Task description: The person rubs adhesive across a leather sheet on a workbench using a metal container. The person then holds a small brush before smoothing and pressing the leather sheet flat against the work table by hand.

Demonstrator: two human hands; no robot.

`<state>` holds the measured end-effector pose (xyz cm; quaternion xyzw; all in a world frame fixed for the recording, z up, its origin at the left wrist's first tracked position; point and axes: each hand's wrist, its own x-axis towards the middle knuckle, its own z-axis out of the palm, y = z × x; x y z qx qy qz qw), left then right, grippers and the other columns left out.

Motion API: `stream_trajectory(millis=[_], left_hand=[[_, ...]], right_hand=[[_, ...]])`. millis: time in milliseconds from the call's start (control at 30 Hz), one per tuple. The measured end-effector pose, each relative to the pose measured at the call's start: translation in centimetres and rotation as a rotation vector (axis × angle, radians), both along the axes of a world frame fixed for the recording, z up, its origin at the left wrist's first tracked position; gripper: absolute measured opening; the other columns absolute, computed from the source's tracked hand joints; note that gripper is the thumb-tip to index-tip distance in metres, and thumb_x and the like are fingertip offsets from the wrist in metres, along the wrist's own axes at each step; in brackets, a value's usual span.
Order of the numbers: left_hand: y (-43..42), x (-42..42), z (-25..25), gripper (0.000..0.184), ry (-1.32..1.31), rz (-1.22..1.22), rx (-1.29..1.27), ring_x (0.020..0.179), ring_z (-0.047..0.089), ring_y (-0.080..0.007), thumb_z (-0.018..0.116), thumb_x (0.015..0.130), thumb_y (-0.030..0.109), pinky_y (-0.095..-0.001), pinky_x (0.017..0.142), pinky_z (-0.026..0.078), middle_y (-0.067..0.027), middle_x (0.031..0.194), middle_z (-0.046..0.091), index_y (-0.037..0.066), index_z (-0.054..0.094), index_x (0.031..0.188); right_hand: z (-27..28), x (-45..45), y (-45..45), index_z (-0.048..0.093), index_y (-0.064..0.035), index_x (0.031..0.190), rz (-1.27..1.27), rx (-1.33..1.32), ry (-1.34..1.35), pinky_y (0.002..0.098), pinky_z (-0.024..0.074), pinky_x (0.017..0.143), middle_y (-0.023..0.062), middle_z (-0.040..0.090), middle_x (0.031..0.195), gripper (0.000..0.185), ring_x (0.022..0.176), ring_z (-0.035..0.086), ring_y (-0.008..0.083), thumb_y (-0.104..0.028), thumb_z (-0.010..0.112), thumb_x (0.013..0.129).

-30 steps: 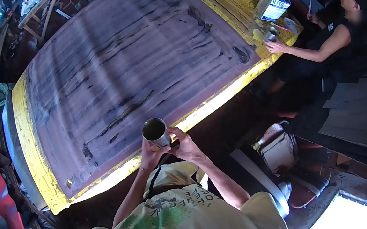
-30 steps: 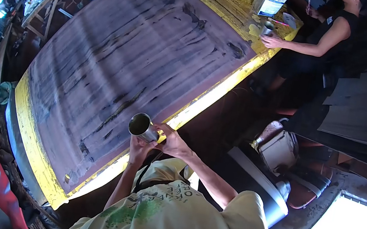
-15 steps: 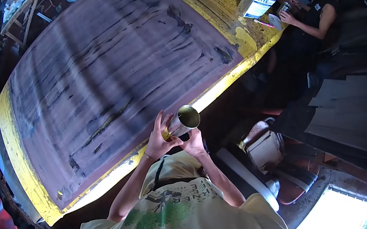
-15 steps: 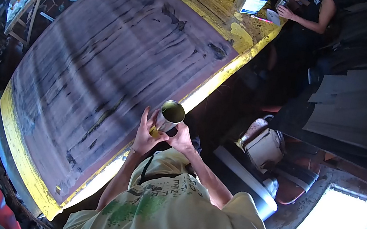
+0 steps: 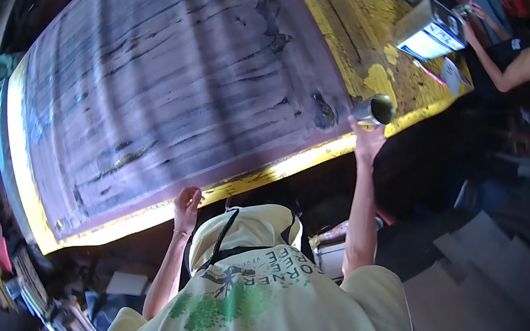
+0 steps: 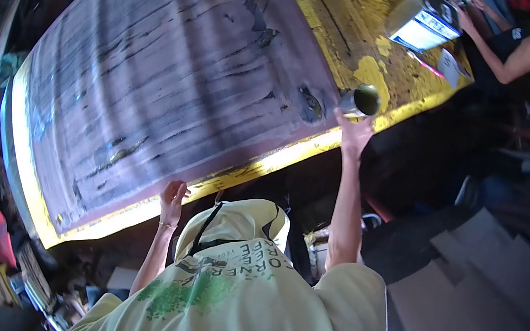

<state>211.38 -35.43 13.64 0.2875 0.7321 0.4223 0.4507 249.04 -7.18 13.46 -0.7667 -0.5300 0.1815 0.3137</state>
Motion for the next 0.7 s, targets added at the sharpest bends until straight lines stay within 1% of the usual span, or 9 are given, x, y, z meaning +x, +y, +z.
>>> stream_trajectory(millis=[67, 133, 333, 367, 400, 467, 533, 667, 700], left_hand=[[-0.4, 1.6, -0.3, 0.020, 0.056, 0.083, -0.050, 0.069, 0.055, -0.0089, 0.055, 0.090, 0.020, -0.0234, 0.064, 0.045, -0.0038, 0.074, 0.059, 0.001, 0.058, 0.090], [-1.2, 2.4, -1.3, 0.019, 0.102, 0.199, -0.081, 0.066, 0.057, -0.0094, 0.055, 0.090, 0.019, -0.0236, 0.060, 0.047, -0.0040, 0.073, 0.059, 0.001, 0.059, 0.088], [-3.6, 3.5, -4.0, 0.020, 0.074, 0.512, -0.189, 0.069, 0.062, -0.0143, 0.058, 0.087, 0.016, -0.0252, 0.055, 0.051, -0.0080, 0.078, 0.064, -0.002, 0.061, 0.095], [-3.8, 3.4, -4.1, 0.020, 0.067, 0.533, -0.203, 0.069, 0.062, -0.0145, 0.057, 0.087, 0.016, -0.0255, 0.055, 0.051, -0.0082, 0.078, 0.064, -0.002, 0.061, 0.094], [-3.9, 3.6, -4.4, 0.020, 0.054, 0.555, -0.218, 0.069, 0.062, -0.0147, 0.057, 0.087, 0.016, -0.0257, 0.055, 0.051, -0.0084, 0.077, 0.063, -0.002, 0.061, 0.094], [-3.5, 4.0, -4.2, 0.023, 0.051, 0.595, -0.244, 0.069, 0.062, -0.0159, 0.057, 0.087, 0.018, -0.0257, 0.056, 0.051, -0.0088, 0.078, 0.063, -0.003, 0.061, 0.094], [-3.0, 4.4, -3.8, 0.022, 0.011, 0.667, -0.264, 0.071, 0.062, -0.0164, 0.057, 0.087, 0.018, -0.0254, 0.056, 0.050, -0.0086, 0.079, 0.062, -0.002, 0.061, 0.095], [-2.3, 5.2, -3.4, 0.022, -0.013, 0.694, -0.262, 0.070, 0.059, -0.0142, 0.057, 0.088, 0.022, -0.0249, 0.055, 0.049, -0.0056, 0.075, 0.060, 0.001, 0.060, 0.093], [-2.6, 5.1, -3.6, 0.021, -0.012, 0.677, -0.282, 0.069, 0.059, -0.0132, 0.058, 0.088, 0.023, -0.0244, 0.054, 0.048, -0.0046, 0.073, 0.059, 0.002, 0.060, 0.090]], right_hand=[[-3.5, 2.5, 5.0, 0.054, -0.0027, 0.108, 0.008, 0.176, 0.049, 0.0411, 0.0488, 0.076, 0.0167, 0.066, 0.091, 0.073, 0.085, 0.063, 0.0330, -0.046, 0.081, 0.056], [-4.9, 3.8, 8.9, 0.054, -0.0032, 0.108, -0.033, 0.053, -0.188, 0.0432, 0.0482, 0.077, 0.0176, 0.065, 0.092, 0.071, 0.086, 0.062, 0.0355, -0.044, 0.082, 0.056], [-7.3, 4.8, 15.3, 0.057, -0.0016, 0.101, 0.193, 0.186, -0.021, 0.0418, 0.0451, 0.083, 0.0182, 0.062, 0.102, 0.063, 0.094, 0.059, 0.0333, -0.035, 0.084, 0.055], [-8.2, 4.8, 15.6, 0.058, -0.0014, 0.102, 0.226, 0.275, -0.071, 0.0404, 0.0447, 0.083, 0.0172, 0.063, 0.101, 0.061, 0.095, 0.059, 0.0318, -0.029, 0.085, 0.055], [-7.9, 4.5, 15.4, 0.056, -0.0024, 0.103, 0.153, 0.146, -0.153, 0.0410, 0.0448, 0.082, 0.0168, 0.062, 0.097, 0.063, 0.095, 0.057, 0.0322, -0.024, 0.086, 0.052], [-8.1, 4.6, 15.4, 0.055, -0.0023, 0.104, 0.204, 0.252, -0.151, 0.0414, 0.0446, 0.083, 0.0168, 0.062, 0.095, 0.069, 0.093, 0.057, 0.0337, -0.027, 0.087, 0.049], [-7.2, 4.8, 15.2, 0.053, -0.0005, 0.108, 0.345, 0.119, 0.186, 0.0418, 0.0425, 0.087, 0.0190, 0.059, 0.103, 0.073, 0.099, 0.054, 0.0360, -0.026, 0.087, 0.048], [-5.2, 7.9, 14.0, 0.044, -0.0026, 0.125, 0.363, 0.173, -0.063, 0.0399, 0.0324, 0.101, 0.0200, 0.041, 0.132, 0.075, 0.122, 0.039, 0.0333, -0.016, 0.080, 0.060], [-5.5, 10.0, 14.5, 0.047, -0.0034, 0.124, 0.361, 0.208, -0.077, 0.0385, 0.0346, 0.100, 0.0183, 0.048, 0.126, 0.070, 0.117, 0.045, 0.0322, -0.016, 0.079, 0.063]])
